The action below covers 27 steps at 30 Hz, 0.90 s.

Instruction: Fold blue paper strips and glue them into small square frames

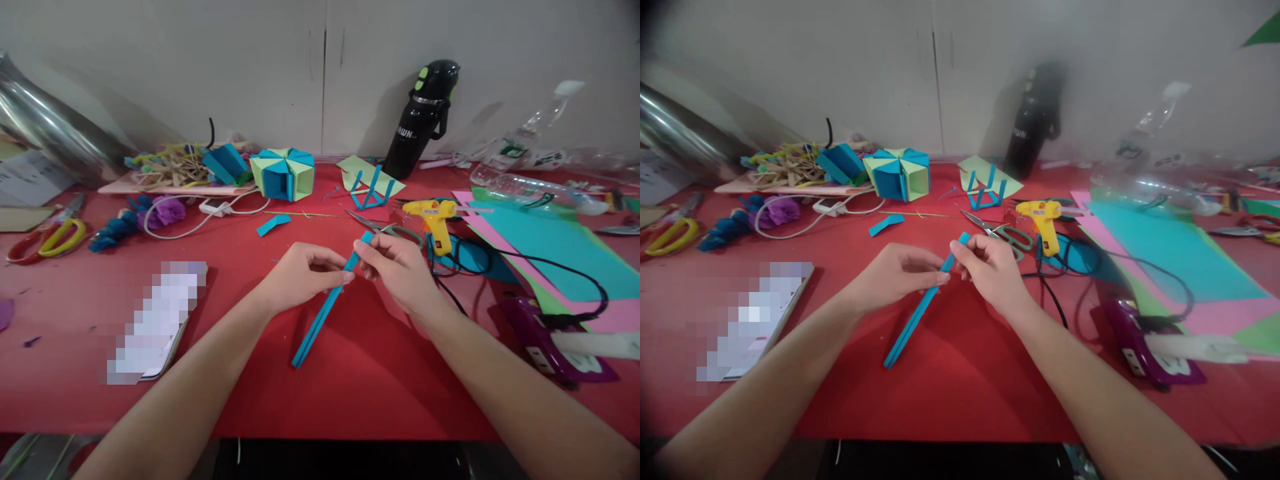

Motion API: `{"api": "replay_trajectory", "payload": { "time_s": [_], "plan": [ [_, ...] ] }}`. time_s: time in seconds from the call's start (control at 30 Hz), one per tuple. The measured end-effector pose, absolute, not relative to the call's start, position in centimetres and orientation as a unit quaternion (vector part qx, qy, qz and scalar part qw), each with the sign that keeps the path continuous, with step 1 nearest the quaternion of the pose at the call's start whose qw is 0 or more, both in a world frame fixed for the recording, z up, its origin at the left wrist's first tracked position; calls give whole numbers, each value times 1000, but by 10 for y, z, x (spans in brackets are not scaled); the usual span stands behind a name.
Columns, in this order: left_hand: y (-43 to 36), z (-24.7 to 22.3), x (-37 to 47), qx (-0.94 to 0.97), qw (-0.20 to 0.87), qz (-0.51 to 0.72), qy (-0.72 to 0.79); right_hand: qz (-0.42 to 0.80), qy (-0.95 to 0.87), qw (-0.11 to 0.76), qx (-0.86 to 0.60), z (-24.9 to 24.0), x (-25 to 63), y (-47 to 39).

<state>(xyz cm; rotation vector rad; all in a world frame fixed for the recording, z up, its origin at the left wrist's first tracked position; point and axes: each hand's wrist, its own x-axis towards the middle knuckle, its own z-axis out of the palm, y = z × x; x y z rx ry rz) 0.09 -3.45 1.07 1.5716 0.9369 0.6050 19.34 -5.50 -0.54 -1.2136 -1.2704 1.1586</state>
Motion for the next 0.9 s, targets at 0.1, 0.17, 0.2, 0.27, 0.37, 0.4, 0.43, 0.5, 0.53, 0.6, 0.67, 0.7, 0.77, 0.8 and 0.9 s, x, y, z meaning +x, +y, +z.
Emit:
{"api": "replay_trajectory", "payload": {
  "time_s": [0.1, 0.17, 0.2, 0.27, 0.37, 0.4, 0.43, 0.5, 0.53, 0.6, 0.67, 0.7, 0.77, 0.8, 0.9],
  "plan": [
    [-34, 11, 0, 667, 579, 255, 393, 516, -489, 498, -497, -9, 194, -53],
    [-34, 11, 0, 666, 579, 251, 397, 544, -465, 502, -486, -12, 195, -51],
    [-34, 12, 0, 667, 577, 250, 400, 551, -463, 501, -481, -13, 195, -51],
    [-34, 13, 1, 668, 570, 254, 405, 542, -485, 491, -479, -13, 195, -51],
    [-34, 13, 1, 664, 575, 255, 403, 494, -534, 473, -497, -11, 194, -54],
    [-34, 13, 1, 662, 580, 255, 401, 479, -543, 473, -502, -11, 194, -54],
    [-35, 14, 1, 659, 584, 256, 400, 467, -549, 474, -506, -10, 193, -55],
    [-35, 14, 1, 654, 593, 254, 396, 448, -551, 484, -512, -10, 193, -56],
    [-36, 14, 0, 651, 599, 250, 394, 442, -546, 491, -515, -10, 193, -55],
    [-36, 15, -1, 643, 612, 236, 395, 437, -525, 510, -524, -11, 193, -54],
    [-35, 14, -1, 634, 617, 230, 406, 451, -497, 528, -520, -11, 194, -53],
    [-35, 14, -2, 631, 616, 230, 412, 465, -491, 529, -512, -12, 194, -53],
    [-34, 12, -2, 634, 609, 232, 416, 489, -504, 510, -497, -12, 194, -52],
    [-33, 11, -3, 638, 607, 232, 414, 492, -521, 493, -494, -13, 193, -53],
    [-32, 9, -4, 648, 608, 226, 399, 471, -556, 461, -506, -13, 192, -54]
  ]
}}
